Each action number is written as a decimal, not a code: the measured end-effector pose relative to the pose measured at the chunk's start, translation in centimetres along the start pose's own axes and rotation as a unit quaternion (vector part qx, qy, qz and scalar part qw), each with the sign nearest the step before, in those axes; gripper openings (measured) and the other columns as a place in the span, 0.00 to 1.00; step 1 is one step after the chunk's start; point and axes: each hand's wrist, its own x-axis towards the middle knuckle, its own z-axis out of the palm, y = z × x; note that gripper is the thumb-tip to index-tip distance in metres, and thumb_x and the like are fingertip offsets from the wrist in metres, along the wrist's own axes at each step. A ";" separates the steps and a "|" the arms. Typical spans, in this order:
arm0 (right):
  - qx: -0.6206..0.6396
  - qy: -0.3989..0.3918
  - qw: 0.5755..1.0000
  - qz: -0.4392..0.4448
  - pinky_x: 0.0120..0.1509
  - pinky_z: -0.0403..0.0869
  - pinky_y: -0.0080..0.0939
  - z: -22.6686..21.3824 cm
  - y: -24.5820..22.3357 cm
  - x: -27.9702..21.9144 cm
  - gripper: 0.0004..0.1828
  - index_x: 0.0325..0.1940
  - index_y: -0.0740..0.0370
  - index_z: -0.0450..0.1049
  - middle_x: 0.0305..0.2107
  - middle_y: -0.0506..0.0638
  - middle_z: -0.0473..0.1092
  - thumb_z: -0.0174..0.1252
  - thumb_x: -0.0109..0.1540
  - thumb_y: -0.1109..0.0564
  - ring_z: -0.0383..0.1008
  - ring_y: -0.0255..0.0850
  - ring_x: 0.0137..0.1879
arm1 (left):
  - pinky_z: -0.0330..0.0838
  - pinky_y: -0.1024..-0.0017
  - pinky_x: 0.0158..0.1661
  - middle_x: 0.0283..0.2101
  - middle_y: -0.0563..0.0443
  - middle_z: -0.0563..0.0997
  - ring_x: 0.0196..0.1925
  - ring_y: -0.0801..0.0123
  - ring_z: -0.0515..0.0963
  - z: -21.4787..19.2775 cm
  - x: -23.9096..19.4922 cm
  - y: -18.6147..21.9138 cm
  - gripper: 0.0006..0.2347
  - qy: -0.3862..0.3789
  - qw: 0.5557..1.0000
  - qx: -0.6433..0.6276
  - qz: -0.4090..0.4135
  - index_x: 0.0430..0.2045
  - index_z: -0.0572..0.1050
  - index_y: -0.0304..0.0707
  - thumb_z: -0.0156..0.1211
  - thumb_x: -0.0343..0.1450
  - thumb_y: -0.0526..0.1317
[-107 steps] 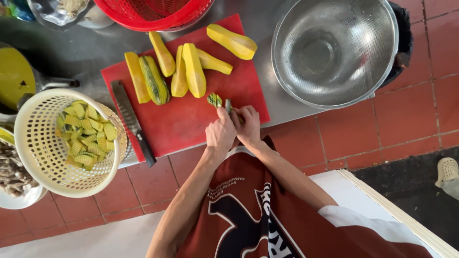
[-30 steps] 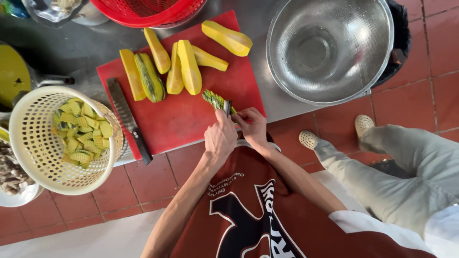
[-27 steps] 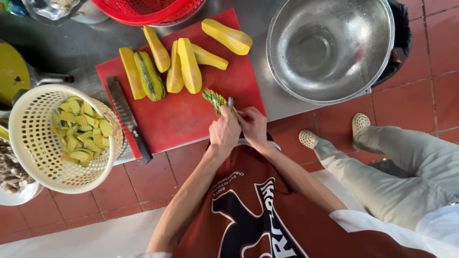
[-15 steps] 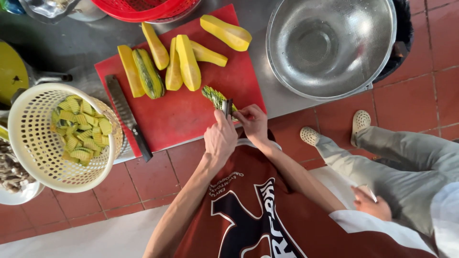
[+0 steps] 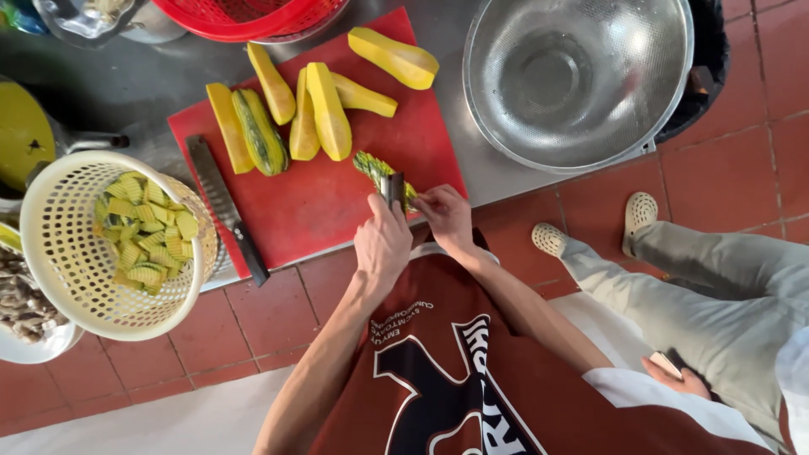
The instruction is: The person cuts yellow squash pieces into crinkle-cut slices using a crinkle cutter, working one piece at a time on a red cutting board. They place the cut slices into a perforated basket beside the board and pick up new squash wedges to continue cutting.
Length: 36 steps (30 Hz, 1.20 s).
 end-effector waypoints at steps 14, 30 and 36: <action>-0.031 -0.007 0.999 -0.041 0.44 0.78 0.36 -0.6 0.0 0.2 0.07 0.40 0.68 0.80 0.39 0.52 0.76 0.69 0.60 0.64 0.79 0.40 0.41 | 0.75 0.42 0.27 0.23 0.28 0.80 0.25 0.33 0.81 4.1 1.6 -0.9 0.11 -0.020 1.000 0.016 0.015 0.40 0.59 0.30 0.46 0.77 0.42; -0.046 -0.024 0.999 -0.006 0.37 0.70 0.35 3.0 -1.9 3.2 0.05 0.41 0.65 0.81 0.35 0.51 0.74 0.67 0.63 0.61 0.72 0.37 0.33 | 0.72 0.41 0.26 0.22 0.26 0.79 0.25 0.30 0.79 -2.4 2.8 -1.5 0.13 0.037 0.999 0.024 0.003 0.42 0.60 0.32 0.47 0.78 0.46; -0.050 -0.003 0.999 -0.018 0.36 0.69 0.37 3.3 -1.8 3.2 0.06 0.39 0.64 0.80 0.33 0.51 0.73 0.69 0.62 0.59 0.71 0.38 0.32 | 0.73 0.41 0.27 0.21 0.28 0.79 0.24 0.31 0.79 -1.1 2.7 -1.2 0.12 0.035 0.998 0.036 0.024 0.40 0.60 0.33 0.47 0.78 0.46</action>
